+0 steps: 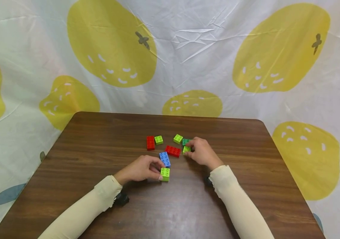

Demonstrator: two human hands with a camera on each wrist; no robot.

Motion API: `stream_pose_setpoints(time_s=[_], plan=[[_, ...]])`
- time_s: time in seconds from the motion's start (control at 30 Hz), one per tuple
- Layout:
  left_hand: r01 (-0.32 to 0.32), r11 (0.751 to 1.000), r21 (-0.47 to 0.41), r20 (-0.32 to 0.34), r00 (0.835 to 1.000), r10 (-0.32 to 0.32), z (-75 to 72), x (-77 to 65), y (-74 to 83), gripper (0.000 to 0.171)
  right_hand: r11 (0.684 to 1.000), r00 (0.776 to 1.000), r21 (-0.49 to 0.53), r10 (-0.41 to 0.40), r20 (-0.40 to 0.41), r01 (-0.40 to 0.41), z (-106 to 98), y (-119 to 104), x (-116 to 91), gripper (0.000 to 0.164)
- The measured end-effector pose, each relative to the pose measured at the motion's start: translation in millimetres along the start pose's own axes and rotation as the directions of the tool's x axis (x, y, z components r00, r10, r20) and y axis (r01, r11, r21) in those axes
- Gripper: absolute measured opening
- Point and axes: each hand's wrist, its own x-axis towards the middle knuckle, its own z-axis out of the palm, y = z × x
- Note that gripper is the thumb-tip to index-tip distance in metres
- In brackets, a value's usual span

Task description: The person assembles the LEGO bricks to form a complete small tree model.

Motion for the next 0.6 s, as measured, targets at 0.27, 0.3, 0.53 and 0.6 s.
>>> stream_pose_setpoints(time_s=[0.27, 0.3, 0.53, 0.6], plan=[[-0.003, 1.000, -0.013, -0.003, 1.000, 0.003, -0.4, -0.5, 0.7, 0.033, 0.999, 0.996, -0.007, 0.042, 0.084, -0.042, -1, 0, -1, 0.031], [-0.004, 1.000, -0.014, -0.003, 1.000, 0.004, -0.3, -0.3, 0.4, 0.033, 0.999, 0.995, -0.009, 0.040, 0.089, -0.039, -1, 0, -1, 0.031], [-0.005, 1.000, -0.015, -0.002, 1.000, 0.005, -0.6, 0.0, 0.2, 0.034, 1.000, 0.998, -0.005, 0.023, 0.065, -0.023, -6, -9, -10, 0.031], [-0.007, 1.000, -0.013, -0.004, 1.000, 0.007, -0.9, 0.0, 0.1, 0.034, 1.000, 0.998, 0.015, 0.015, 0.053, -0.015, -7, -14, -12, 0.032]])
